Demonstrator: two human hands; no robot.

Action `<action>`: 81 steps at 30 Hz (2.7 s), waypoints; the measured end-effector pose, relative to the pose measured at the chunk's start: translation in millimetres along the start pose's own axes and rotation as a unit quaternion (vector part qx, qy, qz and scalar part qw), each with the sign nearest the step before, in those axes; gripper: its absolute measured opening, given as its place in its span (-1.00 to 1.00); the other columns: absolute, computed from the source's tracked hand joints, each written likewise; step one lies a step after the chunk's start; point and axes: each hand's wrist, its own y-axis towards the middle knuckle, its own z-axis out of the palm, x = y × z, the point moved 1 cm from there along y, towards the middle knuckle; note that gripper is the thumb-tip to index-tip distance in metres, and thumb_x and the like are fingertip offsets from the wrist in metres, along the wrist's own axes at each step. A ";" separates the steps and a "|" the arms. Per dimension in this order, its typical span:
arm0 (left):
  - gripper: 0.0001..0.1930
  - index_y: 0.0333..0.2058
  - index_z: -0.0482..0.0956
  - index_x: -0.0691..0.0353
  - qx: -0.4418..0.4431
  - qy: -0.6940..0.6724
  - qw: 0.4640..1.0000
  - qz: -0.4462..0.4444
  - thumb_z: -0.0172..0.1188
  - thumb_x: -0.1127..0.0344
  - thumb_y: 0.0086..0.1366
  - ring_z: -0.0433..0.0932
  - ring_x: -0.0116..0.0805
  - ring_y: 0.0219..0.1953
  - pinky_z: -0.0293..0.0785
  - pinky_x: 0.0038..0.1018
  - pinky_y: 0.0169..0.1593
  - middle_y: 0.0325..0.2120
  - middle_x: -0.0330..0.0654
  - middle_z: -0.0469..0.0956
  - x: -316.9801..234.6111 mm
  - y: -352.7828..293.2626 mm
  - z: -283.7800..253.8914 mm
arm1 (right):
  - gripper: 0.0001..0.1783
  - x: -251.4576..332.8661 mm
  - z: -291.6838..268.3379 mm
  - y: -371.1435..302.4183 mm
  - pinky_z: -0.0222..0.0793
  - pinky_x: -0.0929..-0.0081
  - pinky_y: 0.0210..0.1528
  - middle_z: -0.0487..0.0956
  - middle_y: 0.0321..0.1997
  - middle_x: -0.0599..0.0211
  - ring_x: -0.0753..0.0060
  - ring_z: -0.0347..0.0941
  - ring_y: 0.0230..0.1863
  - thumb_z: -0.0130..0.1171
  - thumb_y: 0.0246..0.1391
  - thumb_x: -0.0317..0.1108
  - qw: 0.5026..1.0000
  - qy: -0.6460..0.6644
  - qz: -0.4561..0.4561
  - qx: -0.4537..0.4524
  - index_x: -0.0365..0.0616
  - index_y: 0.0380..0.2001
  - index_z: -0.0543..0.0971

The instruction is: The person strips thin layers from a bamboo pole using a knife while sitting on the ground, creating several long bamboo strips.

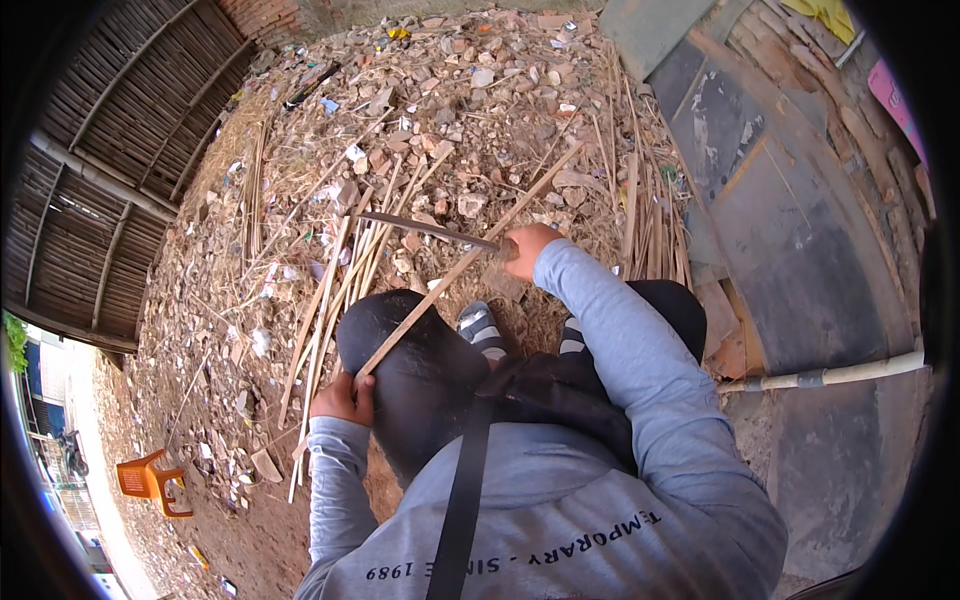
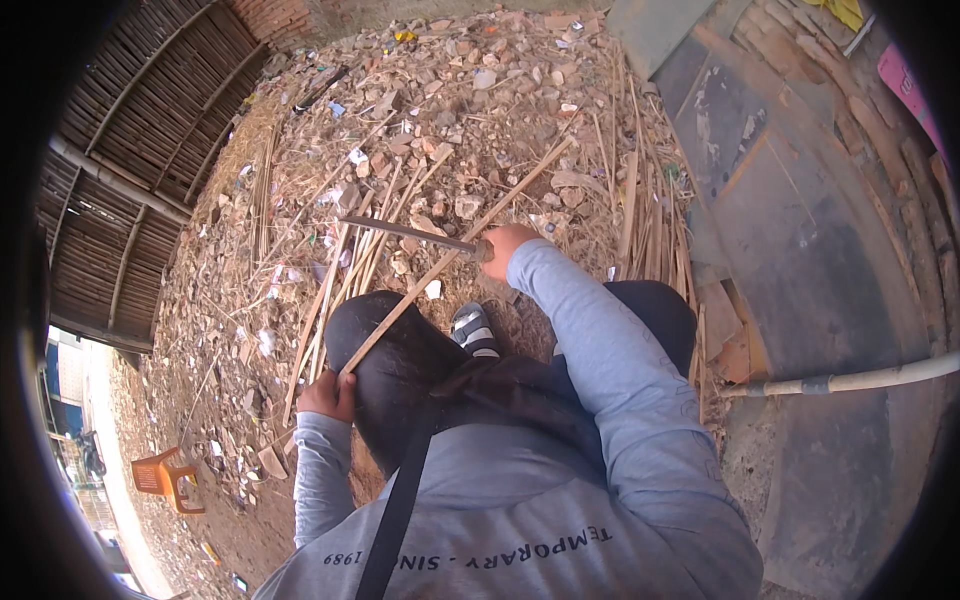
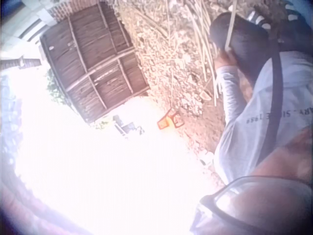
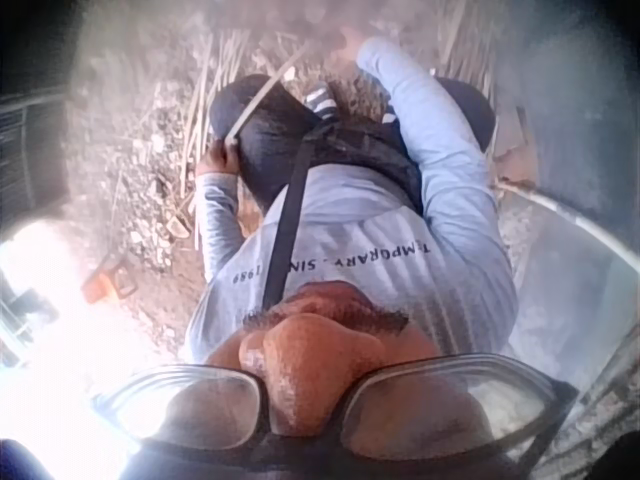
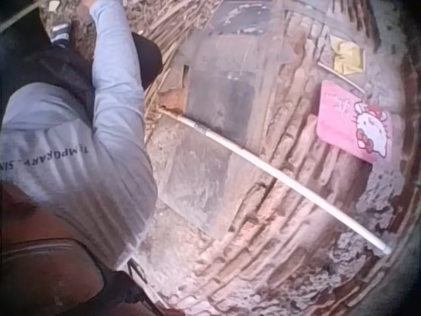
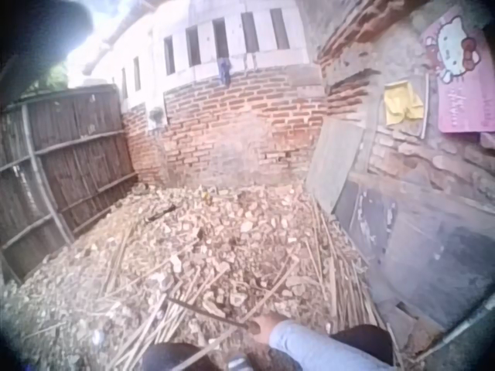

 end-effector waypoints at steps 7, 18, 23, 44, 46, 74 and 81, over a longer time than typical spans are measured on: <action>-0.60 -0.57 0.38 0.22 -0.003 -0.012 1.000 0.006 0.14 -0.01 0.22 0.47 0.16 -0.58 0.34 -0.06 -0.49 -0.68 0.07 0.46 1.7 0.5 1.1 | -0.68 0.4 -1.9 -1.4 0.45 0.22 -0.08 0.61 -0.26 0.09 0.01 0.53 -0.17 0.20 -0.15 -0.16 1.000 0.003 0.003 0.003 -0.04 -0.28 0.60; -0.61 -0.58 0.39 0.20 -0.008 -0.006 1.000 0.004 0.15 0.00 0.20 0.47 0.16 -0.59 0.34 -0.06 -0.50 -0.69 0.07 0.46 3.9 0.6 4.2 | -0.67 2.1 -3.8 -3.1 0.45 0.23 -0.09 0.61 -0.28 0.09 0.01 0.54 -0.19 0.21 -0.16 -0.15 1.000 0.001 0.006 -0.005 -0.04 -0.29 0.60; -0.61 -0.58 0.39 0.20 -0.015 -0.003 1.000 0.007 0.14 -0.01 0.21 0.47 0.16 -0.59 0.34 -0.05 -0.50 -0.69 0.07 0.47 6.8 -0.1 6.0 | -0.66 1.3 -3.8 -1.1 0.46 0.24 -0.09 0.61 -0.29 0.09 0.02 0.54 -0.20 0.22 -0.17 -0.15 1.000 -0.001 -0.006 0.001 -0.04 -0.27 0.60; -0.62 -0.57 0.39 0.21 -0.005 -0.007 1.000 0.004 0.13 0.01 0.22 0.48 0.16 -0.57 0.34 -0.06 -0.50 -0.68 0.06 0.47 2.7 0.3 2.1 | -0.58 0.8 -0.9 0.3 0.45 0.26 -0.03 0.61 -0.22 0.08 0.04 0.53 -0.14 0.24 -0.19 -0.17 1.000 0.001 0.009 0.018 -0.07 -0.19 0.58; -0.62 -0.57 0.39 0.21 -0.005 -0.005 1.000 0.005 0.13 0.01 0.21 0.48 0.15 -0.58 0.34 -0.06 -0.50 -0.68 0.06 0.47 1.5 0.4 1.1 | -0.58 0.9 -1.5 0.5 0.44 0.26 -0.02 0.61 -0.22 0.08 0.04 0.53 -0.14 0.24 -0.19 -0.16 1.000 -0.003 0.011 0.023 -0.07 -0.19 0.58; -0.58 -0.60 0.38 0.25 0.026 -0.038 0.999 -0.011 0.17 0.02 0.20 0.46 0.18 -0.58 0.32 -0.06 -0.49 -0.71 0.09 0.44 10.2 4.2 -2.0 | -0.55 20.3 -20.8 -9.0 0.41 0.28 0.06 0.59 -0.09 0.12 0.08 0.51 -0.05 0.25 -0.14 -0.16 0.996 -0.054 0.064 0.034 -0.05 -0.11 0.57; -0.54 -0.60 0.39 0.25 0.031 -0.043 0.999 -0.010 0.14 -0.05 0.21 0.46 0.18 -0.57 0.31 -0.05 -0.48 -0.70 0.09 0.44 9.8 7.0 4.9 | -0.57 -6.8 -13.2 0.0 0.41 0.26 0.05 0.59 -0.13 0.08 0.06 0.51 -0.06 0.23 -0.12 -0.14 0.992 -0.008 0.123 -0.031 -0.11 -0.16 0.58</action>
